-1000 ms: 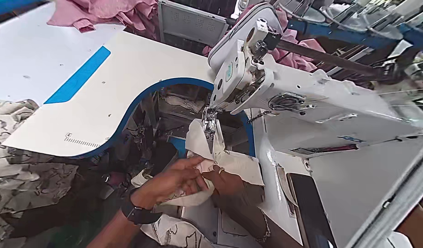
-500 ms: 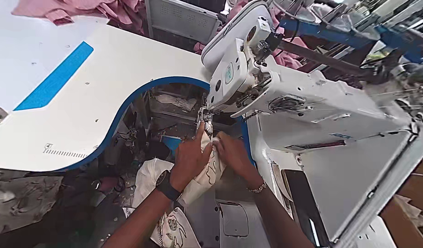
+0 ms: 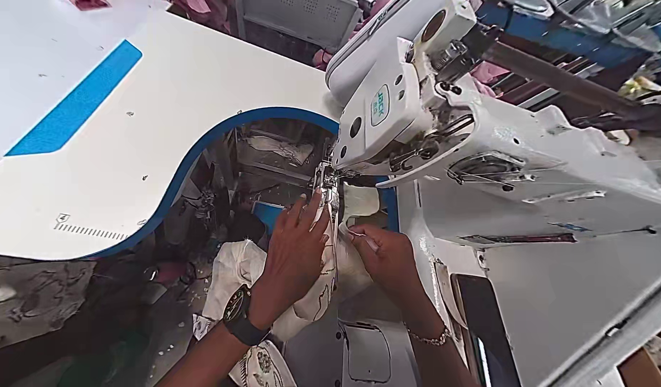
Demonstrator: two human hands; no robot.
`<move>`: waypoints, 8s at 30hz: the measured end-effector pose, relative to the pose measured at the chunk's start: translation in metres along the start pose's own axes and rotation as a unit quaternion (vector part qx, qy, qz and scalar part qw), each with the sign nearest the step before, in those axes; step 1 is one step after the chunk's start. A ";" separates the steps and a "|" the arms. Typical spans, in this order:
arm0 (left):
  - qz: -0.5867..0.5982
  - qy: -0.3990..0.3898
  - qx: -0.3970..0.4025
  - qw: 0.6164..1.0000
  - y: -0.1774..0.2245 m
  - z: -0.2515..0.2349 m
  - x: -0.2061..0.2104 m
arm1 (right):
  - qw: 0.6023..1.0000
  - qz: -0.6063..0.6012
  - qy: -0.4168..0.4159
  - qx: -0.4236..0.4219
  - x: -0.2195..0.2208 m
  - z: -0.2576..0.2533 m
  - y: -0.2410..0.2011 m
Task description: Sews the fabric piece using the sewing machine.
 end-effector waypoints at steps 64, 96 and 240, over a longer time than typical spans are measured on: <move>0.166 0.057 0.077 0.981 0.017 0.060 -0.017 | 0.968 0.142 -0.156 -0.139 0.001 0.091 -0.095; 0.162 0.095 0.065 0.980 0.008 0.047 -0.012 | 0.912 0.290 -0.291 -0.007 0.004 0.012 -0.092; 0.354 -0.174 0.074 0.916 -0.017 0.018 -0.014 | 0.936 0.340 -0.075 -0.053 0.028 0.022 -0.102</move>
Point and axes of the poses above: each hand's wrist, its own z-axis away from the middle knuckle, its own x-axis out of the palm, y = z × x, the point moved 5 cm from there along -z, towards the middle knuckle, and after that the axes turned 10 degrees about -y, right-handed, at the moved point
